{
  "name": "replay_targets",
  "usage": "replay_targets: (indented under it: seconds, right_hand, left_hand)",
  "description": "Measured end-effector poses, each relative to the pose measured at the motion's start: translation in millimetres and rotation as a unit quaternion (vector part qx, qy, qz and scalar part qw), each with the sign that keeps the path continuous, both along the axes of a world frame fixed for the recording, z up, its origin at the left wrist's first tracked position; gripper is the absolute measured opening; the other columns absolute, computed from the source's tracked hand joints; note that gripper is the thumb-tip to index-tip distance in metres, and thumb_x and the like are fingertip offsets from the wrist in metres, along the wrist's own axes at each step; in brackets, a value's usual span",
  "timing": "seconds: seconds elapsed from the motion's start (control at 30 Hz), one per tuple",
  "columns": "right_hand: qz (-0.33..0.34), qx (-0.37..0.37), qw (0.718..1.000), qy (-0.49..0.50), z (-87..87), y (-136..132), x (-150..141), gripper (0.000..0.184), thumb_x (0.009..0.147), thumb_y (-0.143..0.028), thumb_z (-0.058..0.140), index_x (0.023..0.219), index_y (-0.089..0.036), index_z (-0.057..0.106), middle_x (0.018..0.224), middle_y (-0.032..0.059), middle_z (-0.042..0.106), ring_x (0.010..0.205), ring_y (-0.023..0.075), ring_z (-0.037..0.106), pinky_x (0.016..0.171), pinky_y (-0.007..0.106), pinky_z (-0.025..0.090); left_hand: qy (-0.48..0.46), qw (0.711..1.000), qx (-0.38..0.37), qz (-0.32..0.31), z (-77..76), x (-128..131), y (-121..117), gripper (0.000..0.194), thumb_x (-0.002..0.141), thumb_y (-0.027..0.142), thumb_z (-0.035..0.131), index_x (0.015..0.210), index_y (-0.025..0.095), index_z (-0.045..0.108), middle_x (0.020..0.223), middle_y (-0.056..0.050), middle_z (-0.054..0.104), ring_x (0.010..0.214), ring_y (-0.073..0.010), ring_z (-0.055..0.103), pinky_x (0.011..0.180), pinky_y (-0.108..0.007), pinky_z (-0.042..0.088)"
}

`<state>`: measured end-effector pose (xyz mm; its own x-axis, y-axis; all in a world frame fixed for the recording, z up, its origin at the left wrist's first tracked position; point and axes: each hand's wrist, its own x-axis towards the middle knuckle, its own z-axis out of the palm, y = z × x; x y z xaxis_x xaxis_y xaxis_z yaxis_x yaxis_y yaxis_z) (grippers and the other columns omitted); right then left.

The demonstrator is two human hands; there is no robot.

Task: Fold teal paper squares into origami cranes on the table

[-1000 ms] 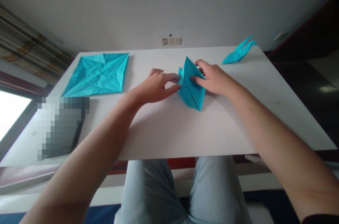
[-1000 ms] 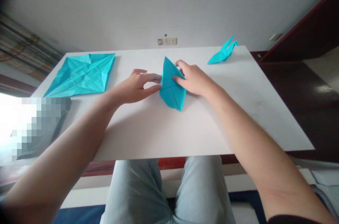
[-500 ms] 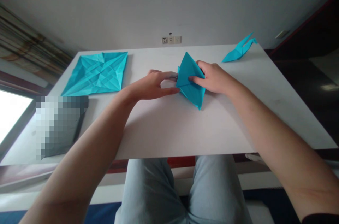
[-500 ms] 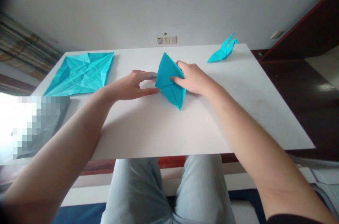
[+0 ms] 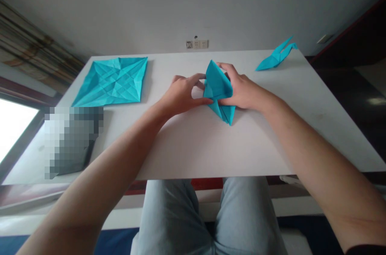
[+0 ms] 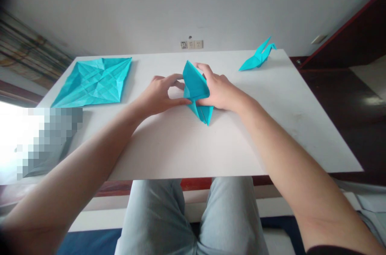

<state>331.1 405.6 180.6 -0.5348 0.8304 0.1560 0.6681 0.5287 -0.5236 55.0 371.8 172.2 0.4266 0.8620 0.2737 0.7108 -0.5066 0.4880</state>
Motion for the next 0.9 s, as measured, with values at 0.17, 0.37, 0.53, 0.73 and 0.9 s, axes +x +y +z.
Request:
replay_targets:
  seconds: [0.17,0.37,0.53,0.73,0.9]
  right_hand:
    - [0.016,0.028,0.999,0.017,-4.4,0,2,0.143,0.074,-0.045,0.103,0.189,-0.035,0.019,0.17,0.0197,0.063,0.139,0.051,0.074,0.116,0.071,0.061]
    - [0.035,0.092,0.995,0.017,-9.8,4,2,0.114,0.075,-0.04,0.105,0.172,-0.033,0.047,0.168,0.0185,0.051,0.148,0.0506,0.064,0.126,0.077,0.054]
    - [0.058,0.105,0.993,-0.001,-7.3,1,2,0.067,0.083,-0.036,0.101,0.143,-0.036,0.073,0.167,0.0139,0.048,0.16,0.0503,0.052,0.137,0.076,0.046]
    - [0.071,0.077,0.994,-0.008,-5.3,1,2,0.046,0.085,-0.029,0.098,0.128,-0.04,0.083,0.166,0.0096,0.05,0.157,0.0504,0.054,0.137,0.078,0.045]
    - [0.07,0.047,0.996,-0.004,-8.3,4,3,0.077,0.081,-0.03,0.099,0.152,-0.046,0.075,0.165,0.0096,0.048,0.159,0.0483,0.051,0.14,0.075,0.041]
  left_hand:
    - [-0.06,0.998,0.033,0.0,-10.1,3,0,0.107,0.089,0.051,0.103,0.177,0.03,0.046,0.134,-0.01,0.087,0.13,-0.0376,0.085,0.128,-0.058,0.053]
    - [-0.125,0.992,0.004,-0.031,-11.0,3,1,0.097,0.09,0.047,0.102,0.17,0.027,0.05,0.126,-0.009,0.086,0.115,-0.03,0.088,0.11,-0.048,0.065]
    - [-0.168,0.984,-0.049,-0.009,-8.5,4,0,0.077,0.095,0.045,0.095,0.159,0.024,0.057,0.114,-0.006,0.086,0.105,-0.0246,0.088,0.092,-0.037,0.067]
    - [-0.151,0.985,-0.081,-0.002,1.1,5,-3,0.053,0.097,0.049,0.092,0.139,0.022,0.072,0.114,-0.007,0.088,0.109,-0.0246,0.086,0.091,-0.032,0.065]
    - [-0.148,0.987,-0.07,-0.002,0.5,6,-3,0.044,0.098,0.048,0.089,0.129,0.02,0.074,0.112,-0.007,0.088,0.104,-0.0235,0.084,0.094,-0.033,0.064]
